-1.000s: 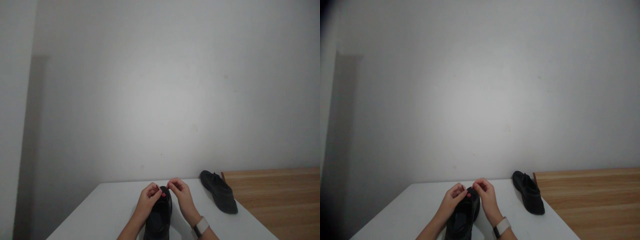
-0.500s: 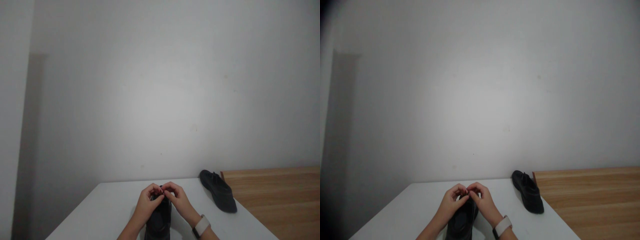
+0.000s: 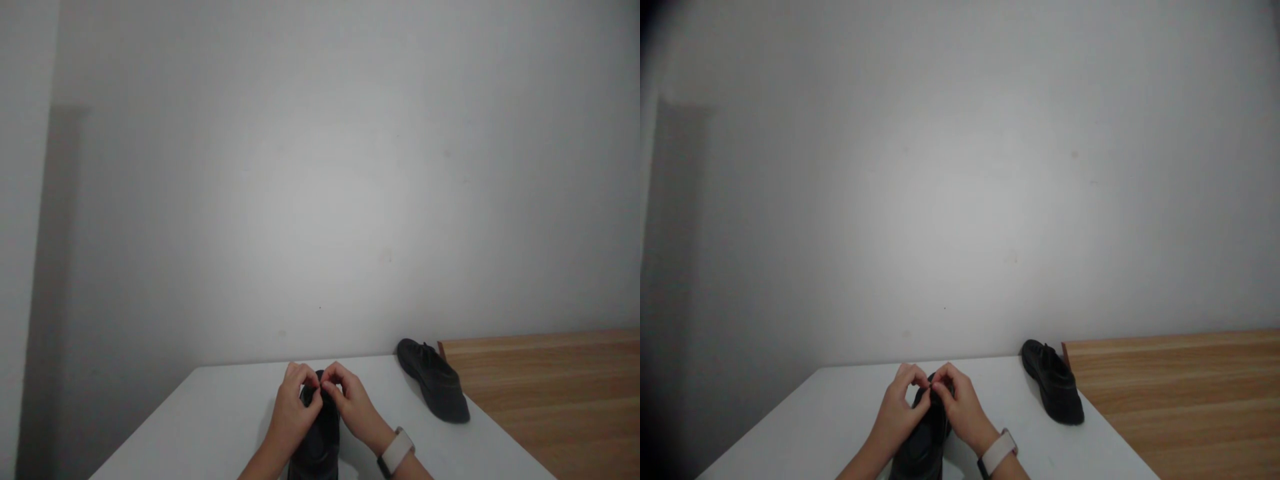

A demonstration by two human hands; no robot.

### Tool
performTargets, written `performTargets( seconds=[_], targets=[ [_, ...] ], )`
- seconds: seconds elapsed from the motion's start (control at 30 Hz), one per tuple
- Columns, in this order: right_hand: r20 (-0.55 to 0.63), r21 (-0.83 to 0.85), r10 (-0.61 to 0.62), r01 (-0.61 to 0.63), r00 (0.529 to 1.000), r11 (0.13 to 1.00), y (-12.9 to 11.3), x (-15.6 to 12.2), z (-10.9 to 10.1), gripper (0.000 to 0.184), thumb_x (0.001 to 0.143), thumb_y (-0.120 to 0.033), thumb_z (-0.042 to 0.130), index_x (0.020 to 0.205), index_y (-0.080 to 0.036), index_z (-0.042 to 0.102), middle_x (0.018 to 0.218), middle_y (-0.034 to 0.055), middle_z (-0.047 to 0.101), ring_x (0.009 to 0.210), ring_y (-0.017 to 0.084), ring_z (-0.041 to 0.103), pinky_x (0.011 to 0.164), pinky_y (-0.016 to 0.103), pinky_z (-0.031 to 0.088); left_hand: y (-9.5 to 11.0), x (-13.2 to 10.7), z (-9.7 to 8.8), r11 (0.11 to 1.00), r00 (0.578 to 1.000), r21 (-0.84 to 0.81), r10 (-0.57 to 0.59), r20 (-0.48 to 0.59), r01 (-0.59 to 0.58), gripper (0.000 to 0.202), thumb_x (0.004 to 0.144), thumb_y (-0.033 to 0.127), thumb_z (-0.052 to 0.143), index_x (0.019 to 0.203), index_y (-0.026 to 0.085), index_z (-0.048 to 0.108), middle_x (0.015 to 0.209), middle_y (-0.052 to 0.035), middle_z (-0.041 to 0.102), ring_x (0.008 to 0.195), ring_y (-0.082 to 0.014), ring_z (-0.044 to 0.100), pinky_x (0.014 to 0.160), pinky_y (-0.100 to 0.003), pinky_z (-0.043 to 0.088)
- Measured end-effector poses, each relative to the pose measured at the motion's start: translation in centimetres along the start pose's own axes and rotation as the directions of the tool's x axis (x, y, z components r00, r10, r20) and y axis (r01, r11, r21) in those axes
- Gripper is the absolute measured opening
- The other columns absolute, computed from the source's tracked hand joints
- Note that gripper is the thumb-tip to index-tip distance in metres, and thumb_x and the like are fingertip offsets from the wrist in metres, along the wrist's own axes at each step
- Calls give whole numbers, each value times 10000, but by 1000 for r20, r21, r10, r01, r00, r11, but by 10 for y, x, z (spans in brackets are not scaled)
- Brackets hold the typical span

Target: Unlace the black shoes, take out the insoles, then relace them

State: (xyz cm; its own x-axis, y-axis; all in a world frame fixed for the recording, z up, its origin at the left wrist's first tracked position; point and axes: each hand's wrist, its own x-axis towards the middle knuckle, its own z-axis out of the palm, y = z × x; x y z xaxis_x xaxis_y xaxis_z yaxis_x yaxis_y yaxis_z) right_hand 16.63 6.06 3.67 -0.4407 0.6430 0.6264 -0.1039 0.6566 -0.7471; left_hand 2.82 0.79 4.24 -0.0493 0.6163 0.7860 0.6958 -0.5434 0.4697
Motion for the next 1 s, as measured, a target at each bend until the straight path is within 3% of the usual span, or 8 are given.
performTargets(
  seconds=[0.17,0.4,0.57,0.8,1.0],
  targets=[
    [13,87,15,-16,1000,996,3,3,-1,171,821,-329,607,788,-162,604,770,21,603,760,164,542,721,283,409,-2,1,2,996,998,63,61,-26,-59,115,707,76,509,716,190,516,741,-21,540,752,-190,523,681,-303,443],
    [81,289,119,-138,990,947,10,6,-4,234,769,-379,670,832,-153,663,713,12,624,686,141,550,670,266,397,-4,0,0,987,987,42,158,-34,-156,100,797,122,513,759,194,572,761,-30,595,773,-196,542,695,-313,458],
    [-5,238,103,-99,995,966,11,6,-2,203,743,-354,674,759,-153,649,689,2,612,662,135,529,647,257,389,-9,1,0,991,989,18,136,-57,-135,62,813,170,561,788,198,610,782,-36,625,791,-206,555,711,-326,460],
    [-170,80,124,-111,978,991,18,6,0,77,690,-235,608,683,-159,610,616,-15,549,607,135,483,586,253,369,-9,-2,-7,996,995,-45,78,-66,-82,139,794,249,630,667,196,607,694,-22,609,746,-203,551,691,-317,436],
    [-185,54,178,-171,966,984,22,5,0,46,650,-206,563,647,-163,580,582,-27,511,579,127,444,561,250,333,-6,-4,-10,990,999,-138,-8,-41,2,191,779,279,638,623,188,576,655,-10,574,710,-188,545,680,-300,419]
  ],
)
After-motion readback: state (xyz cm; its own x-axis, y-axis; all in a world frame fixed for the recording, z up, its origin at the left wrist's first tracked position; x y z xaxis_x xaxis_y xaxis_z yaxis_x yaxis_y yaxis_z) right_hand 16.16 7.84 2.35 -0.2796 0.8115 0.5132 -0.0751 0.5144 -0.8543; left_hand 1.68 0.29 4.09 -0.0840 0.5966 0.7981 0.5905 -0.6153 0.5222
